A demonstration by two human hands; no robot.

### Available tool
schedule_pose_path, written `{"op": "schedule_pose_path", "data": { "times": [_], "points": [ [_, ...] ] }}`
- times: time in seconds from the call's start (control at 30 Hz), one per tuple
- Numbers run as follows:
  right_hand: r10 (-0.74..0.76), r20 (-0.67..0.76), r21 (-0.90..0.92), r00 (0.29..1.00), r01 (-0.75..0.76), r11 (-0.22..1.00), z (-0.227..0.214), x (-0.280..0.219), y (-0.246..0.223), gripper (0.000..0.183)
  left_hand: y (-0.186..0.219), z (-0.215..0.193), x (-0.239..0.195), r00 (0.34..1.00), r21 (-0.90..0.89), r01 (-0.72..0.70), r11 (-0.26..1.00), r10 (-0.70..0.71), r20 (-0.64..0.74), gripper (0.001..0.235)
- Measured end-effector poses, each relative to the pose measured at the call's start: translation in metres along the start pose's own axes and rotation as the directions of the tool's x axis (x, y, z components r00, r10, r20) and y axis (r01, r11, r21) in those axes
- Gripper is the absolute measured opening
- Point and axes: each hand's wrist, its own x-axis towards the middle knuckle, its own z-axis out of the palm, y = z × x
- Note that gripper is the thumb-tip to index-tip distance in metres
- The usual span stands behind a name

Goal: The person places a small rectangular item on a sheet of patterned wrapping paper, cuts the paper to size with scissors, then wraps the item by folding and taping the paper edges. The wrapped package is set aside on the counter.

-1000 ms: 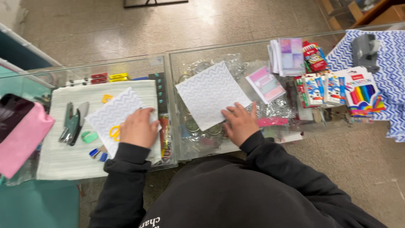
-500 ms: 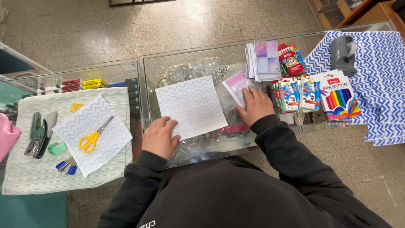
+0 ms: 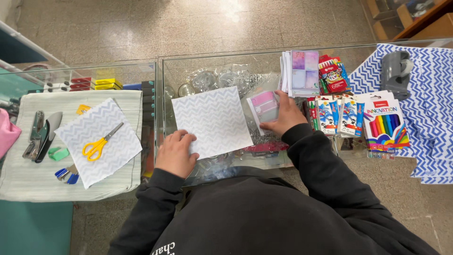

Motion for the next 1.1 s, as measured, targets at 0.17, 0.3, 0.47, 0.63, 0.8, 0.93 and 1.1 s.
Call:
{"op": "schedule_pose_path", "data": {
  "times": [0.17,0.3,0.47,0.63,0.8,0.93,1.1],
  "points": [
    [0.1,0.071,0.188,0.992,-0.112,0.976,0.004,0.011,0.011,0.088,-0.002,0.002,-0.006,1.0,-0.04,-0.011,0.999,0.01,-0.028,0.048],
    [0.068,-0.021,0.221,0.997,-0.061,0.973,0.024,0.023,0.032,0.058,-0.004,0.003,-0.009,0.999,-0.059,-0.018,0.998,0.016,-0.037,0.048],
    [-0.05,-0.029,0.696,0.998,0.057,0.716,-0.01,0.002,-0.017,0.027,-0.008,0.006,-0.009,0.996,-0.092,-0.051,0.994,0.044,-0.081,0.046],
    [-0.097,0.115,0.892,0.989,-0.06,0.448,0.026,0.005,-0.046,0.033,-0.011,0.002,-0.013,0.99,-0.14,-0.088,0.986,0.071,-0.123,0.048],
    [-0.126,0.268,0.916,0.955,-0.212,0.339,0.085,0.01,-0.072,0.048,-0.018,0.007,-0.014,0.985,-0.169,-0.113,0.979,0.087,-0.151,0.048],
    [-0.199,0.259,0.84,0.945,-0.119,0.53,0.105,0.016,-0.081,0.043,-0.023,0.008,-0.013,0.98,-0.187,-0.146,0.971,0.116,-0.162,0.047],
    [-0.186,0.141,0.62,0.972,0.06,0.782,0.112,0.016,-0.082,0.06,-0.03,0.016,-0.008,0.975,-0.198,-0.171,0.965,0.137,-0.177,0.047]
  ]
}}
